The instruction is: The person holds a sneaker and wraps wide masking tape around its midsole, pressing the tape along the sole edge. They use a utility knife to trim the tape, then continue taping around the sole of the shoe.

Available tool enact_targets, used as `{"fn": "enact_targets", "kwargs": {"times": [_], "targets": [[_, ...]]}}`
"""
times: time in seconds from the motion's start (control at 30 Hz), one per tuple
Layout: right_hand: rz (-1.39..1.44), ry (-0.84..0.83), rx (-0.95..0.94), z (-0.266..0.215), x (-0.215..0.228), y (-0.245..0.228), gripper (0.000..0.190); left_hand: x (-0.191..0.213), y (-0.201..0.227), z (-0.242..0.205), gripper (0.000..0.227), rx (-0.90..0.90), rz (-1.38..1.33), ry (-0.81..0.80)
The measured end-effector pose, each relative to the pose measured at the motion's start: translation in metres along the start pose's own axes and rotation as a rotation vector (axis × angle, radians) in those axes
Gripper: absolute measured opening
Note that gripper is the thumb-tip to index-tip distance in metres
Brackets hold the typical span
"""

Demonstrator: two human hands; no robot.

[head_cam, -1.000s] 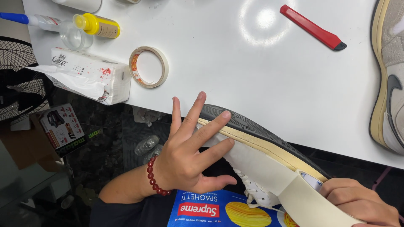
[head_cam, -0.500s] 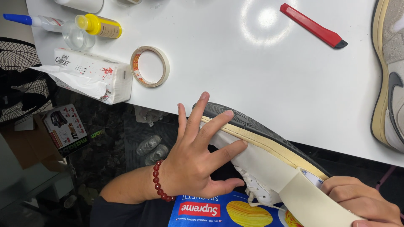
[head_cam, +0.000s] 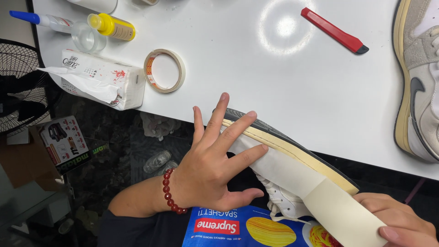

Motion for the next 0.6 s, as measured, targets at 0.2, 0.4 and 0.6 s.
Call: {"fn": "enact_targets", "kwargs": {"times": [0.2,0.4,0.6], "targets": [[-0.209,-0.006,-0.348,-0.065,0.018,0.02,0.042,-0.003,0.005,0.003,0.065,-0.013,0.11,0.045],[-0.351,-0.131,-0.234,-0.048,0.01,0.004,0.051,-0.008,0.016,0.005,0.069,0.033,0.233,0.09],[-0.3,-0.122,-0.201,-0.022,-0.004,-0.02,0.037,-0.017,0.019,0.001,0.073,0.039,0.204,0.088]]}}
Point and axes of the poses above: each hand's wrist, its own z-axis towards the middle knuckle, its own x-axis out of the back of the hand, y = z × x, the point moved 5 cm from there along z, towards the middle knuckle, and after that the axes turned 4 degrees about y, right-handed, at the moved point
